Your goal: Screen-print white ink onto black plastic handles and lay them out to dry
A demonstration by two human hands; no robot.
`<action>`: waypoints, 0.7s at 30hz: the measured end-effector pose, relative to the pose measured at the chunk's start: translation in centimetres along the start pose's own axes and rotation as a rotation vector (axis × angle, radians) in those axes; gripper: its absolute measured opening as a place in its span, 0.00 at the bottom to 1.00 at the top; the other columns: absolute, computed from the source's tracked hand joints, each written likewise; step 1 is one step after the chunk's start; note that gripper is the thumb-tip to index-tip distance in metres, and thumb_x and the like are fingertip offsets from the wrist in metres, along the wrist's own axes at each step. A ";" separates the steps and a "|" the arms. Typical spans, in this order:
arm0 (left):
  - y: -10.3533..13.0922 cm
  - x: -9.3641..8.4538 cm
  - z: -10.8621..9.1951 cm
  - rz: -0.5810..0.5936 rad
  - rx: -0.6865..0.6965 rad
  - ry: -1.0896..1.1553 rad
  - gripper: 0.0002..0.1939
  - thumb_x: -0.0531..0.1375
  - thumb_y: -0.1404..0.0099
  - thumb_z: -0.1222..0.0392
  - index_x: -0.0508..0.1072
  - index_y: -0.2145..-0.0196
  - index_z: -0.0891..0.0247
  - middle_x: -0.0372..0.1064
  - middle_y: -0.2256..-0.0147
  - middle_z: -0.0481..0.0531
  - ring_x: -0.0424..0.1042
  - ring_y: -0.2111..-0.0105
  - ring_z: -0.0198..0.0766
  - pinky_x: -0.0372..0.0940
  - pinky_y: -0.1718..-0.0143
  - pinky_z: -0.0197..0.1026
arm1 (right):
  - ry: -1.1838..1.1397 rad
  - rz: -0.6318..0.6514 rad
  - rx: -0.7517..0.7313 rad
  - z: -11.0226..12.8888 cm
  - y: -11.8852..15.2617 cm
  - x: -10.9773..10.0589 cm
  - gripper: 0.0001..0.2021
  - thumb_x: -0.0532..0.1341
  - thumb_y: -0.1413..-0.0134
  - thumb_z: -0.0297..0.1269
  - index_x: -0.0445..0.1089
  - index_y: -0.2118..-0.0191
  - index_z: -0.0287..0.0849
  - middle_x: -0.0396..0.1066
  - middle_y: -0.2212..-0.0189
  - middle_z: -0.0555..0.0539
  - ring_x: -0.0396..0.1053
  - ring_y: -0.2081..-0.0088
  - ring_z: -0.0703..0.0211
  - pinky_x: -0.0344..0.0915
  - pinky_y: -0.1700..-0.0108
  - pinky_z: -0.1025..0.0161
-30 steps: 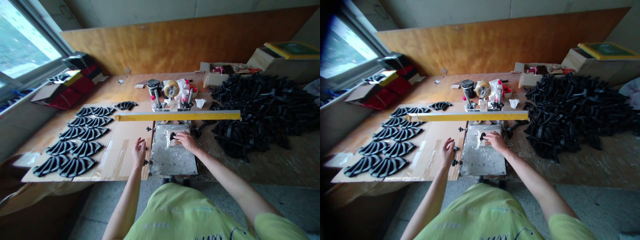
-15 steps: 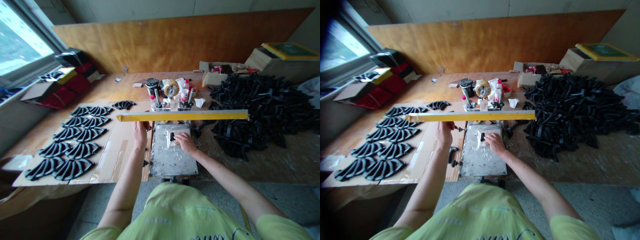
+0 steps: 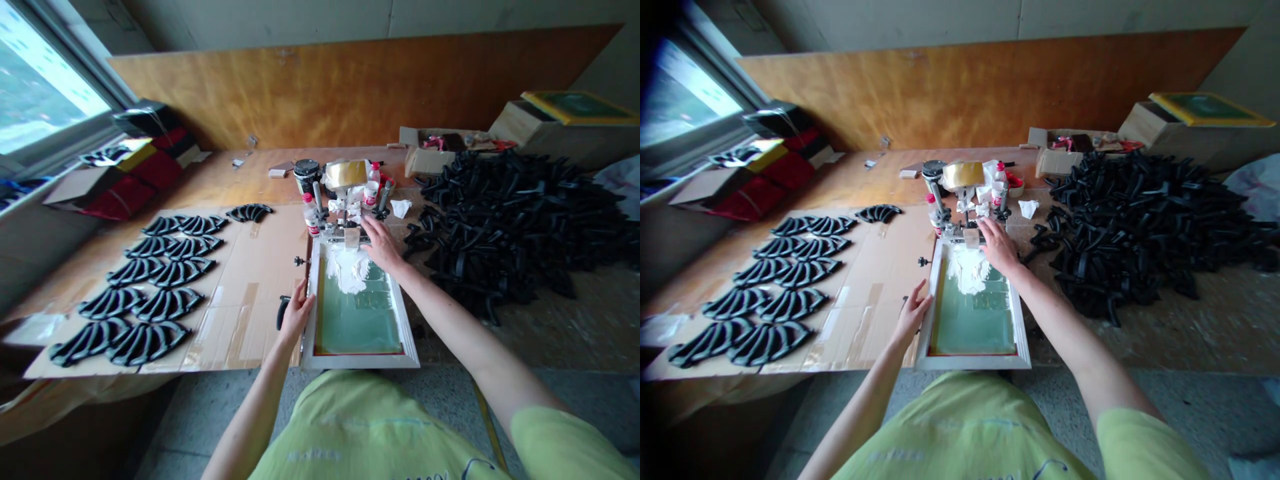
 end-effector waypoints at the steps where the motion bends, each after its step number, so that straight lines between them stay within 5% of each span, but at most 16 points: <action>1: -0.2 0.2 0.7 -0.007 -0.004 -0.019 0.34 0.61 0.41 0.45 0.66 0.40 0.60 0.71 0.76 0.45 0.66 0.79 0.32 0.60 0.79 0.32 | 0.026 0.047 -0.022 1.0 -0.7 0.9 0.29 0.62 0.46 0.26 0.61 0.38 0.36 0.61 0.40 0.37 0.59 0.40 0.48 0.56 0.38 0.52; 6: -1.0 0.6 2.5 0.053 -0.040 -0.037 0.31 0.60 0.40 0.45 0.67 0.41 0.58 0.71 0.74 0.45 0.67 0.78 0.32 0.61 0.77 0.33 | 0.124 0.326 0.035 1.3 -1.1 3.3 0.08 0.60 0.43 0.28 0.71 0.57 0.37 0.72 0.59 0.41 0.67 0.55 0.53 0.61 0.52 0.61; 13: -1.1 0.6 3.2 0.049 -0.063 -0.036 0.30 0.59 0.39 0.43 0.69 0.43 0.58 0.74 0.69 0.50 0.71 0.72 0.37 0.64 0.72 0.35 | 0.297 0.253 0.142 0.9 2.1 2.4 0.06 0.57 0.44 0.27 0.70 0.61 0.36 0.72 0.61 0.37 0.66 0.56 0.51 0.59 0.54 0.60; 21: -0.6 0.6 2.3 0.066 -0.082 -0.061 0.32 0.59 0.40 0.41 0.69 0.43 0.61 0.74 0.67 0.51 0.71 0.71 0.37 0.64 0.70 0.36 | 0.109 0.360 -0.345 5.3 7.0 3.1 0.09 0.54 0.46 0.22 0.70 0.65 0.38 0.70 0.66 0.41 0.64 0.58 0.51 0.60 0.57 0.59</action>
Point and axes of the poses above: each hand's wrist, its own y-axis away from the middle knuckle, its own x-axis out of the palm, z = x × y, the point moved 3 cm from there along -y, towards the middle knuckle
